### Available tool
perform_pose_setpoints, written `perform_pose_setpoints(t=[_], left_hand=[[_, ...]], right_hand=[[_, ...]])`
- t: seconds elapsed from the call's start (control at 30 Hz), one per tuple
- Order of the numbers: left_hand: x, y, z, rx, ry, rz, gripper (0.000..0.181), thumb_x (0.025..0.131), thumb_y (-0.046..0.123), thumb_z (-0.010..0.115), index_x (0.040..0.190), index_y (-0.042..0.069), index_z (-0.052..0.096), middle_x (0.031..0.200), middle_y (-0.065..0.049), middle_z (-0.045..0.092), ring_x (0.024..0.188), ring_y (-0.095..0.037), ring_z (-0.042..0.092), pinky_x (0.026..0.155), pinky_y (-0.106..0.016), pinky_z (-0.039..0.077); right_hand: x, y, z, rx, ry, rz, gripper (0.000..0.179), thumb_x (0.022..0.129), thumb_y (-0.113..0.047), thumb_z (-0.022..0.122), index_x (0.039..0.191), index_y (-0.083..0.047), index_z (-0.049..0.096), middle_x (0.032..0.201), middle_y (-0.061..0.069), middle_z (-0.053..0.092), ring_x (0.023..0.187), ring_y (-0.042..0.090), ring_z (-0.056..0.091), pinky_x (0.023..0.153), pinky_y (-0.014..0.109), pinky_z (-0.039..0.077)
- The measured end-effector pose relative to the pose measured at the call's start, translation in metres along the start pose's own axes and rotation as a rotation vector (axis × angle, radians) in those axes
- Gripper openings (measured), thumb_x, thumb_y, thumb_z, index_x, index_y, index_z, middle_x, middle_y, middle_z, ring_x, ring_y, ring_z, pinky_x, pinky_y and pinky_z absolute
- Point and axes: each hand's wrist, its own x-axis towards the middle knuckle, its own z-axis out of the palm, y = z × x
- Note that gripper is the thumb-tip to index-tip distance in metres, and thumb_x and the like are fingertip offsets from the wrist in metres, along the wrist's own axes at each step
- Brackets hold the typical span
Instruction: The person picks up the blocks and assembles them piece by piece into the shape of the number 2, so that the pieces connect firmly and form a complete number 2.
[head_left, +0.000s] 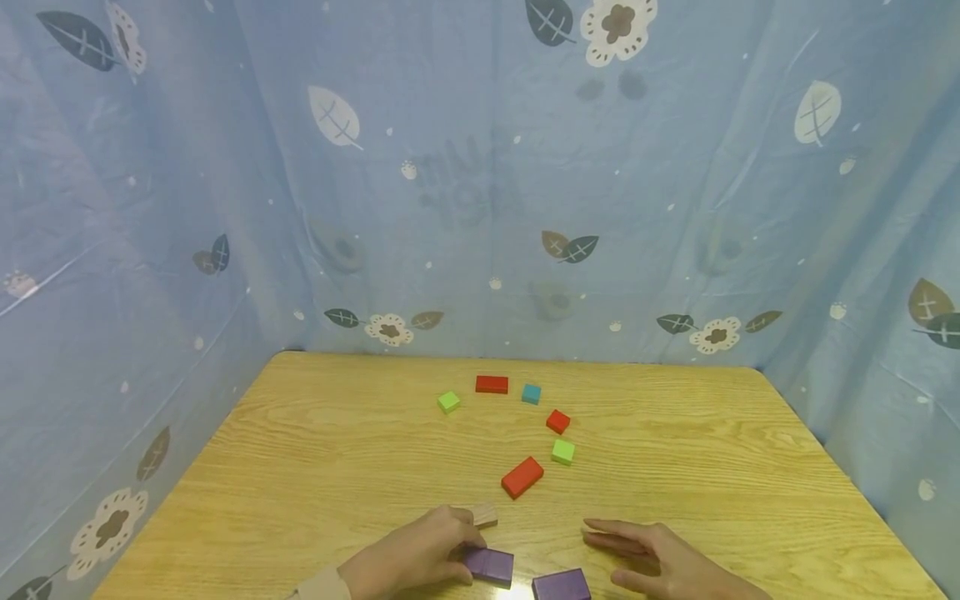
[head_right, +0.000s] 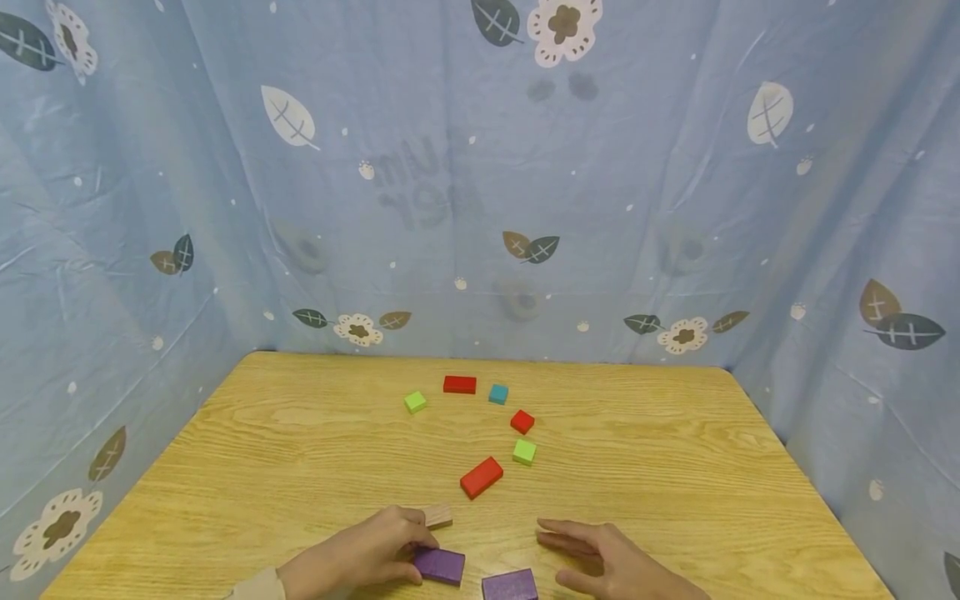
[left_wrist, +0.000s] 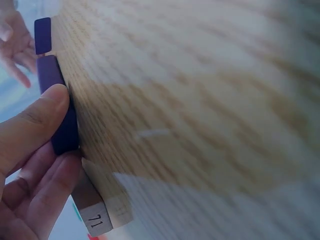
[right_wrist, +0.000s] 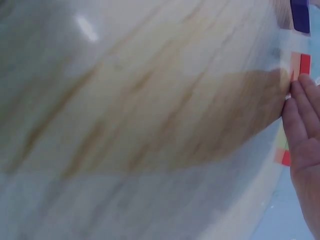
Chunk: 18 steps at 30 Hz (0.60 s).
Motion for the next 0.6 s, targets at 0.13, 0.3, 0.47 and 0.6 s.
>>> perform_pose_setpoints(t=[0.13, 0.3, 0.47, 0.6], left_hand=[[0.000, 0.002, 0.001, -0.003, -0.004, -0.021, 0.031, 0.079, 0.025, 0.077, 0.105, 0.008, 0.072, 0.101, 0.004, 0.066, 0.092, 0.001, 0.059, 0.077, -0.011, 0.047], [0.001, 0.005, 0.001, -0.015, -0.013, -0.059, 0.027, 0.079, 0.021, 0.078, 0.103, 0.008, 0.073, 0.096, 0.007, 0.065, 0.085, 0.005, 0.054, 0.072, -0.009, 0.045], [0.001, 0.006, 0.002, -0.018, 0.000, -0.062, 0.025, 0.080, 0.019, 0.078, 0.101, 0.008, 0.073, 0.093, 0.008, 0.064, 0.081, 0.006, 0.051, 0.068, -0.007, 0.043], [0.001, 0.006, 0.003, -0.019, 0.015, -0.055, 0.024, 0.080, 0.019, 0.077, 0.101, 0.008, 0.074, 0.092, 0.008, 0.063, 0.079, 0.006, 0.050, 0.067, -0.006, 0.042]], right_hand=[[0.004, -0.008, 0.009, -0.342, 0.090, 0.018, 0.053, 0.096, -0.017, 0.058, 0.141, 0.004, 0.041, 0.137, 0.014, 0.053, 0.125, 0.011, 0.048, 0.097, 0.022, 0.043], [0.014, -0.015, 0.025, -0.629, 0.148, -0.027, 0.063, 0.084, -0.037, 0.072, 0.134, -0.003, 0.054, 0.126, 0.003, 0.061, 0.114, 0.011, 0.055, 0.087, 0.029, 0.050], [0.024, -0.011, 0.034, -0.716, 0.127, -0.206, 0.055, 0.086, -0.037, 0.071, 0.124, 0.000, 0.059, 0.112, 0.003, 0.064, 0.102, 0.010, 0.058, 0.079, 0.027, 0.053], [0.030, -0.006, 0.038, -0.805, 0.090, -0.263, 0.043, 0.089, -0.038, 0.068, 0.113, -0.002, 0.064, 0.103, 0.001, 0.063, 0.094, 0.004, 0.057, 0.072, 0.019, 0.051]])
